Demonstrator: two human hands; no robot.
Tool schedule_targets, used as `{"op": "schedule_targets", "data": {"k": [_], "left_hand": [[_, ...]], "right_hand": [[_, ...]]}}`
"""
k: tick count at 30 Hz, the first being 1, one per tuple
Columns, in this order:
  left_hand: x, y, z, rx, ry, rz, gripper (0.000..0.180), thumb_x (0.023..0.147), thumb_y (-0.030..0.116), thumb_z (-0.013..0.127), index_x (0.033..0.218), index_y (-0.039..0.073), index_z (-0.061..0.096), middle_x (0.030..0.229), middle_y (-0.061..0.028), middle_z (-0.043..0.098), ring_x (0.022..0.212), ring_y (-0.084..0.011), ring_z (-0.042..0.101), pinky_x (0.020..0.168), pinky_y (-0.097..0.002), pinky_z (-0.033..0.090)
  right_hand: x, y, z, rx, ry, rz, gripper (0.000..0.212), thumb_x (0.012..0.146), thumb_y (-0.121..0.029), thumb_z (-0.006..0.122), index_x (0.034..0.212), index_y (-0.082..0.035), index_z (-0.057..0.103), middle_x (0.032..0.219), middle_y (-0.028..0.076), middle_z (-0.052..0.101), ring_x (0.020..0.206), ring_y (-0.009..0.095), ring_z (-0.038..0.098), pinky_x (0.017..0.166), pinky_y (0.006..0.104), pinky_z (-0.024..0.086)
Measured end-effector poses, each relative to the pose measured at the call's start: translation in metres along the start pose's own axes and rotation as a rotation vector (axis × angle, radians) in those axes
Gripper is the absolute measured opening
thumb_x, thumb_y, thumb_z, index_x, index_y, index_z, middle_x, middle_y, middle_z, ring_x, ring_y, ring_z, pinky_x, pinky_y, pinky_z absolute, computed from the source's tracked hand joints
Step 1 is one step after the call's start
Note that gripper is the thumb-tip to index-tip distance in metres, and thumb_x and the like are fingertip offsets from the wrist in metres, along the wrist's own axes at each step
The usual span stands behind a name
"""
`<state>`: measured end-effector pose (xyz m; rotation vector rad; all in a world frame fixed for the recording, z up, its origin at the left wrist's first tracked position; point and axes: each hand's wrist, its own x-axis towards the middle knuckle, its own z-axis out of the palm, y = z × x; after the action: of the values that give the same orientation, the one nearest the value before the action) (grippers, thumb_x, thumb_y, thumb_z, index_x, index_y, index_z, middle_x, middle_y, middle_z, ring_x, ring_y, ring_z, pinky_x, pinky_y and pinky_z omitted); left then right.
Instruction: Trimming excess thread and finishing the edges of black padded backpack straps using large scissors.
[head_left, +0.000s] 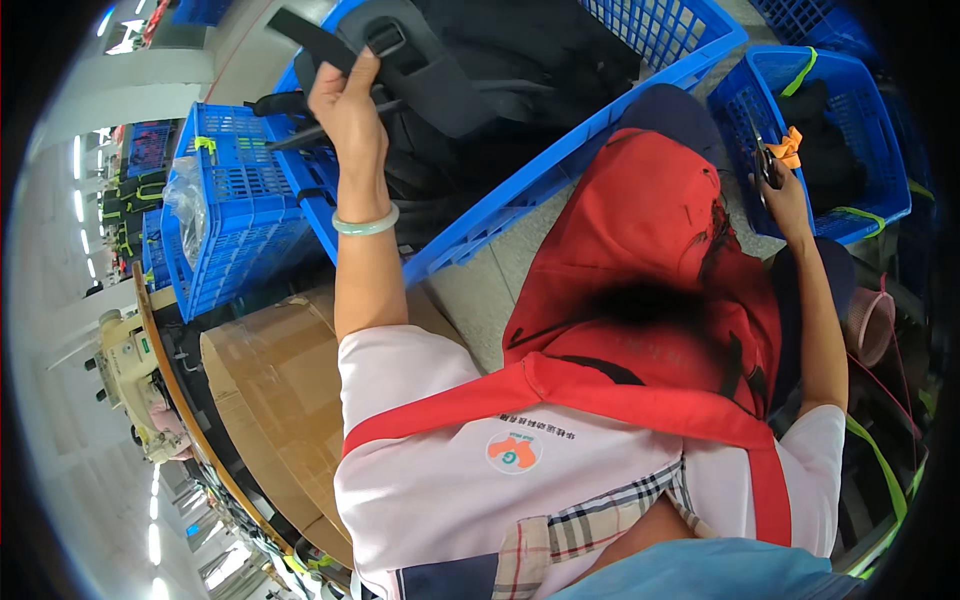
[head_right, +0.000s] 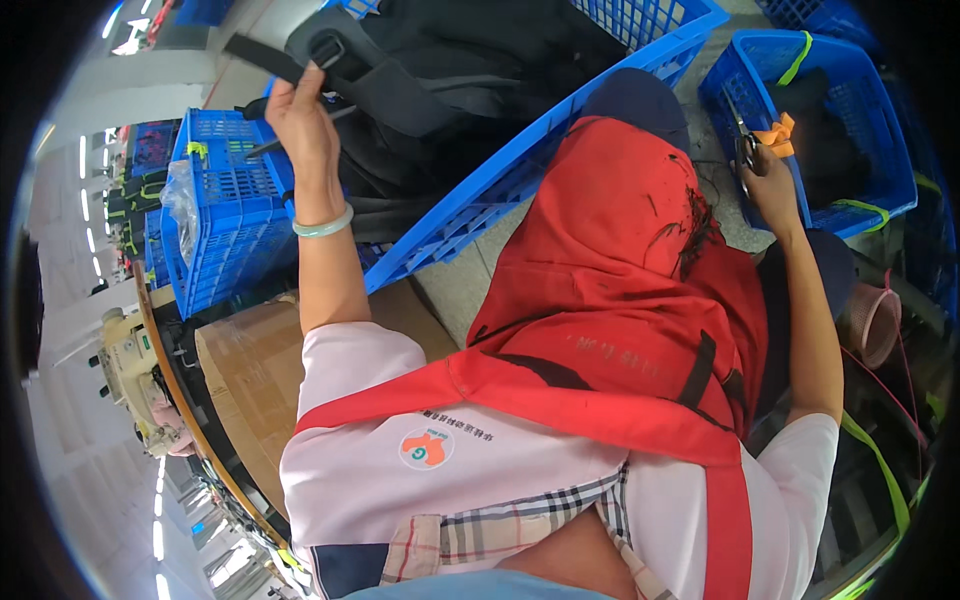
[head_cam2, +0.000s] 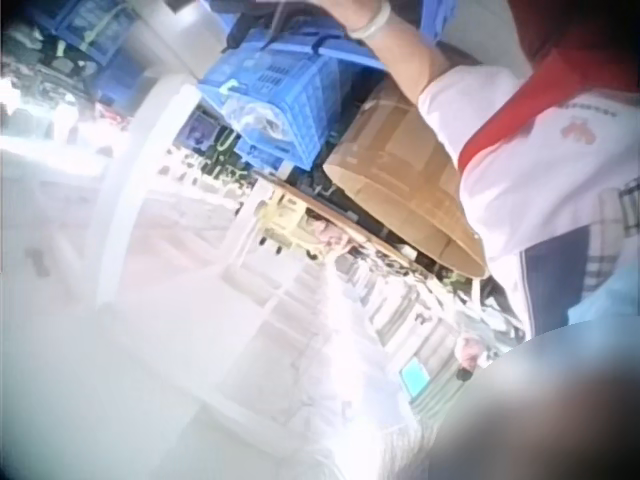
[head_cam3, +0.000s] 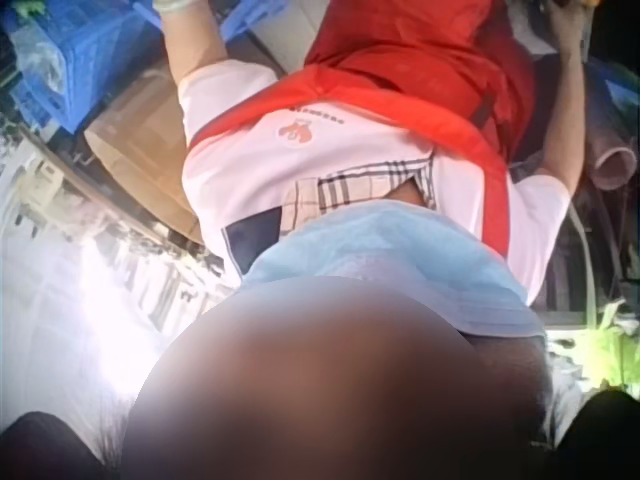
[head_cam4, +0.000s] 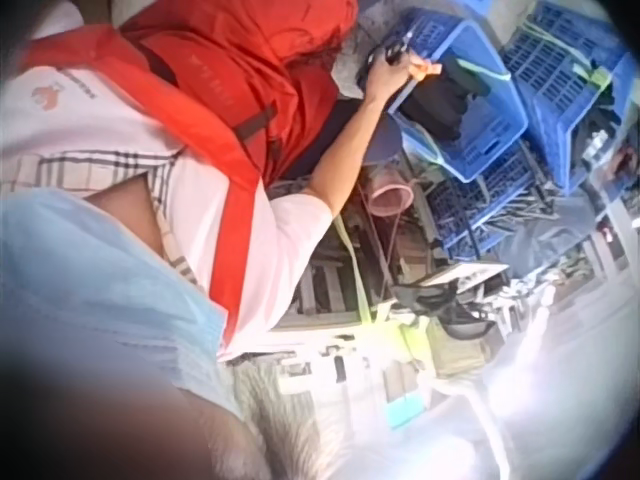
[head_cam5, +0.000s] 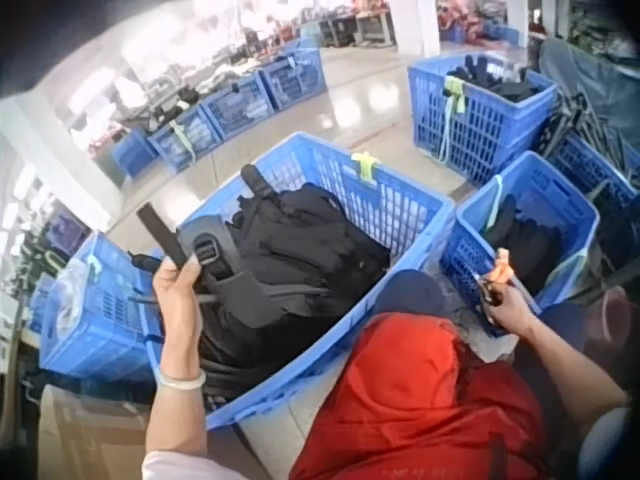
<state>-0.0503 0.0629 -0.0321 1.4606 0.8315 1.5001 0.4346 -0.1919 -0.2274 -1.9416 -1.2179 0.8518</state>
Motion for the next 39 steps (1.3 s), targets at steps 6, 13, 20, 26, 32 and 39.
{"op": "schedule_targets", "data": {"k": [6,13,20,26,32,39], "left_hand": [[0.004,0.067,0.045,-0.083,-0.058,0.177,0.009,0.087,-0.002,0.063,0.096,-0.002,0.065,0.094,-0.0059,0.066,0.085,-0.0113,0.060,0.079,-0.0237,0.047],[-0.145,0.104,0.159,0.054,-0.846,0.645,0.006,0.078,0.003,0.066,0.084,0.003,0.065,0.093,-0.0157,0.066,0.079,-0.0274,0.064,0.071,-0.0352,0.051],[-0.222,0.080,0.168,-0.233,-1.094,0.112,0.015,0.074,0.000,0.075,0.088,0.001,0.068,0.094,-0.0104,0.067,0.089,-0.0258,0.065,0.078,-0.0331,0.050],[-0.219,0.045,0.139,0.148,-1.128,-0.731,0.007,0.088,0.002,0.064,0.092,-0.003,0.065,0.087,-0.0081,0.067,0.078,-0.0142,0.064,0.076,-0.0265,0.052],[-0.220,0.017,0.170,-0.553,-0.661,-0.914,0.028,0.088,0.003,0.066,0.115,0.001,0.059,0.111,-0.0068,0.064,0.101,-0.0174,0.062,0.091,-0.0308,0.049],[-0.208,0.006,0.166,-0.643,-0.550,-0.912,0.022,0.086,0.002,0.067,0.108,0.001,0.063,0.102,-0.0058,0.067,0.094,-0.0153,0.063,0.087,-0.0299,0.050]], "right_hand": [[-0.025,-0.030,0.014,0.092,0.084,-0.062,0.022,0.088,-0.015,0.066,0.102,-0.001,0.058,0.078,0.000,0.056,0.069,0.007,0.051,0.064,0.0226,0.041],[-0.118,-0.179,0.033,1.005,-0.383,0.159,0.048,0.097,-0.051,0.049,0.107,-0.005,0.057,0.082,0.003,0.062,0.060,0.007,0.057,0.050,0.0199,0.045],[-0.134,-0.182,0.014,0.596,-0.327,0.024,0.032,0.078,-0.019,0.078,0.100,-0.010,0.056,0.084,-0.004,0.046,0.078,0.006,0.043,0.068,0.0202,0.035],[-0.137,-0.189,0.020,0.608,-0.261,-0.138,0.026,0.081,-0.010,0.074,0.098,-0.007,0.054,0.084,-0.003,0.045,0.079,0.006,0.043,0.070,0.0199,0.036],[-0.127,-0.193,0.034,0.522,0.123,-0.283,0.023,0.088,-0.011,0.069,0.103,-0.002,0.054,0.086,-0.001,0.053,0.083,0.004,0.050,0.070,0.0224,0.042],[-0.149,-0.181,0.022,0.701,-0.109,-0.042,0.021,0.087,-0.016,0.072,0.091,-0.004,0.056,0.075,-0.003,0.052,0.070,0.005,0.053,0.066,0.0208,0.045]]}}
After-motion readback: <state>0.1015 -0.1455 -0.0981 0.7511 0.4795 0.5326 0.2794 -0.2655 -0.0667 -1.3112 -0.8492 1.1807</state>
